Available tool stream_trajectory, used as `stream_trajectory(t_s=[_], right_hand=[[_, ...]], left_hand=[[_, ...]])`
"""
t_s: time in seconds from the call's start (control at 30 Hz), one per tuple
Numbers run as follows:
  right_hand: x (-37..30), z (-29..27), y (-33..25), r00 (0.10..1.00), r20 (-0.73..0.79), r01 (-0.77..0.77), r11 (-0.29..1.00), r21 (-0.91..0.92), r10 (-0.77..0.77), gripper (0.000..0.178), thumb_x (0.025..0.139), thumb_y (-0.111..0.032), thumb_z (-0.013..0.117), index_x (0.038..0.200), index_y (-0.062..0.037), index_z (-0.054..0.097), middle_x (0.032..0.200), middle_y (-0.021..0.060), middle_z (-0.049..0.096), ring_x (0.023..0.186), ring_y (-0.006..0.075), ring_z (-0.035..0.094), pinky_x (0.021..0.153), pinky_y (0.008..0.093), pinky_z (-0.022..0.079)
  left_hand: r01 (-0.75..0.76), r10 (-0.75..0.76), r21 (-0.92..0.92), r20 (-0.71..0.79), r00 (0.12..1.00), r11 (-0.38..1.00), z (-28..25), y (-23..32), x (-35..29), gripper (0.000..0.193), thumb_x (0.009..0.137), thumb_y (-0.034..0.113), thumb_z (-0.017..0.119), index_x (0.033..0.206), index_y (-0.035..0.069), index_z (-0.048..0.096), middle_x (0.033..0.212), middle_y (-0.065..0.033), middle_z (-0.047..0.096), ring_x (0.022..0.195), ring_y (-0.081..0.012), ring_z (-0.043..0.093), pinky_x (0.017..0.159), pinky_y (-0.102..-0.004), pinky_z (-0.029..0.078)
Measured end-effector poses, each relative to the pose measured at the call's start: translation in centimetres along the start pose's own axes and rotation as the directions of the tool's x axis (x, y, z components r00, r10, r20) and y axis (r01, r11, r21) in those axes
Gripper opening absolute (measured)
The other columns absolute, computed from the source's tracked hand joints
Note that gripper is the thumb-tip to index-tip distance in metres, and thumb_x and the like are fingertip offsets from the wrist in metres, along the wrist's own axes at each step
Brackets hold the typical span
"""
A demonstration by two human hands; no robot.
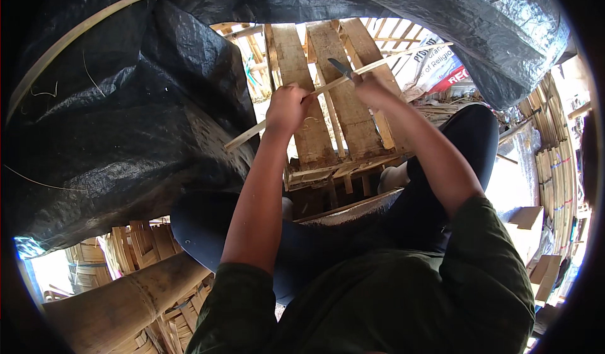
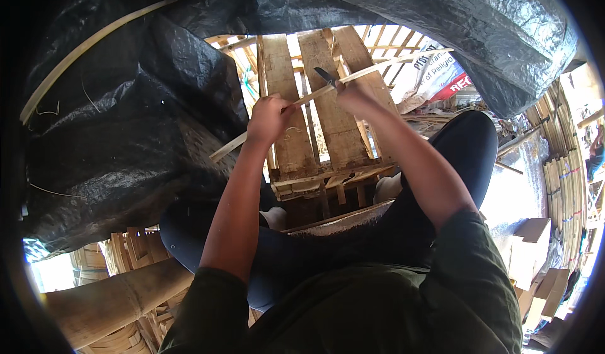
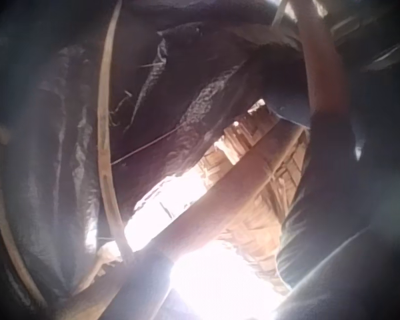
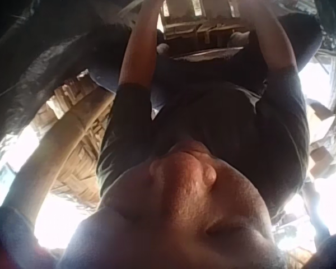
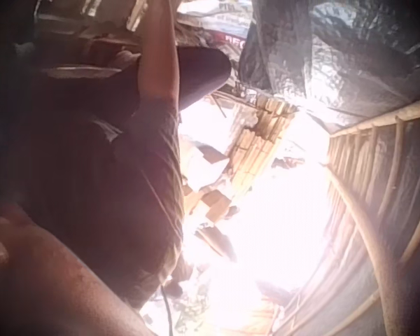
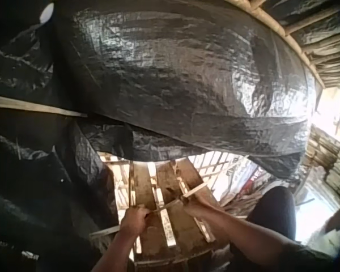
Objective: Shaving a thin strip of wood using a small knife.
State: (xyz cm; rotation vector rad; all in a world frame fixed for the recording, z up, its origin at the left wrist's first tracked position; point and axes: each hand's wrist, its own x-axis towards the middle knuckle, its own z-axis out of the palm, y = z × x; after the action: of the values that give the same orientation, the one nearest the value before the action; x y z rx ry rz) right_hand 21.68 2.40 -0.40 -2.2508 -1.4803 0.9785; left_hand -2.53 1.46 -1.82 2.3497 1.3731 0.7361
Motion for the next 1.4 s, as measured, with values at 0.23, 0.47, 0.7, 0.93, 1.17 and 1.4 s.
stream_trajectory(t_s=[0.23, 0.47, 0.7, 0.93, 1.17, 1.4], right_hand=[[0.3, 1.2, 0.0, 0.998, -0.054, -0.020, 0.998, 0.064, 0.023, 0.048, 0.105, -0.042, 0.041, 0.099, 0.0026, 0.059, 0.062, 0.0033, 0.054, 0.040, 0.0146, 0.046, 0.035, 0.0346, 0.033], [2.1, -1.9, 0.6, 0.993, 0.016, -0.115, 0.985, 0.130, 0.114, 0.049, 0.104, -0.048, 0.038, 0.116, -0.0009, 0.049, 0.063, 0.0020, 0.046, 0.043, 0.0144, 0.042, 0.035, 0.0341, 0.036], [-1.0, 1.2, -3.2, 0.998, 0.047, -0.049, 0.994, 0.092, 0.045, 0.049, 0.105, -0.041, 0.037, 0.114, 0.0018, 0.060, 0.070, 0.0062, 0.058, 0.054, 0.0182, 0.056, 0.043, 0.0378, 0.046], [-4.1, 2.8, -4.9, 1.000, 0.015, 0.000, 1.000, -0.006, 0.000, 0.056, 0.104, -0.045, 0.038, 0.120, 0.0051, 0.057, 0.087, 0.0161, 0.067, 0.063, 0.0249, 0.066, 0.054, 0.0424, 0.053], [-0.4, 2.3, -1.1, 0.999, 0.008, -0.032, 0.988, 0.153, 0.031, 0.058, 0.103, -0.051, 0.038, 0.115, 0.0037, 0.054, 0.061, 0.0046, 0.055, 0.042, 0.0204, 0.049, 0.040, 0.0383, 0.045], [-4.2, -1.8, -3.2, 0.973, 0.195, 0.156, 0.976, -0.151, -0.125, 0.053, 0.105, -0.047, 0.037, 0.114, 0.0001, 0.061, 0.066, 0.0064, 0.057, 0.056, 0.0190, 0.060, 0.052, 0.0353, 0.049]], left_hand=[[0.046, -0.046, -0.003, 0.011, 0.999, 0.999, 0.2, 0.4, 0.1, 0.020, 0.089, 0.023, 0.069, 0.083, 0.005, 0.074, 0.084, -0.0181, 0.062, 0.083, -0.0352, 0.064, 0.078, -0.0454, 0.051], [-0.002, 0.001, -0.025, -0.013, 1.000, 1.000, 0.2, 0.8, 0.5, 0.019, 0.087, 0.023, 0.071, 0.084, 0.005, 0.076, 0.080, -0.0174, 0.063, 0.078, -0.0367, 0.062, 0.072, -0.0464, 0.049], [0.010, -0.012, -0.042, -0.036, 0.999, 0.999, 0.3, -0.4, -0.2, 0.019, 0.086, 0.022, 0.071, 0.084, 0.004, 0.075, 0.081, -0.0177, 0.063, 0.079, -0.0364, 0.063, 0.074, -0.0450, 0.050], [0.020, -0.020, -0.030, -0.024, 1.000, 0.999, 0.4, -0.3, 0.1, 0.016, 0.085, 0.021, 0.072, 0.086, 0.006, 0.076, 0.083, -0.0179, 0.065, 0.082, -0.0361, 0.065, 0.076, -0.0450, 0.051], [-0.023, 0.022, -0.008, -0.026, 0.999, 1.000, 0.3, 0.1, 0.5, 0.016, 0.084, 0.021, 0.072, 0.087, 0.005, 0.076, 0.083, -0.0180, 0.065, 0.081, -0.0359, 0.065, 0.074, -0.0440, 0.051], [-0.072, 0.075, -0.058, 0.045, 0.996, 0.996, -0.2, -1.4, 0.6, 0.016, 0.083, 0.013, 0.073, 0.096, 0.004, 0.075, 0.088, -0.0174, 0.068, 0.080, -0.0328, 0.066, 0.073, -0.0406, 0.051]])
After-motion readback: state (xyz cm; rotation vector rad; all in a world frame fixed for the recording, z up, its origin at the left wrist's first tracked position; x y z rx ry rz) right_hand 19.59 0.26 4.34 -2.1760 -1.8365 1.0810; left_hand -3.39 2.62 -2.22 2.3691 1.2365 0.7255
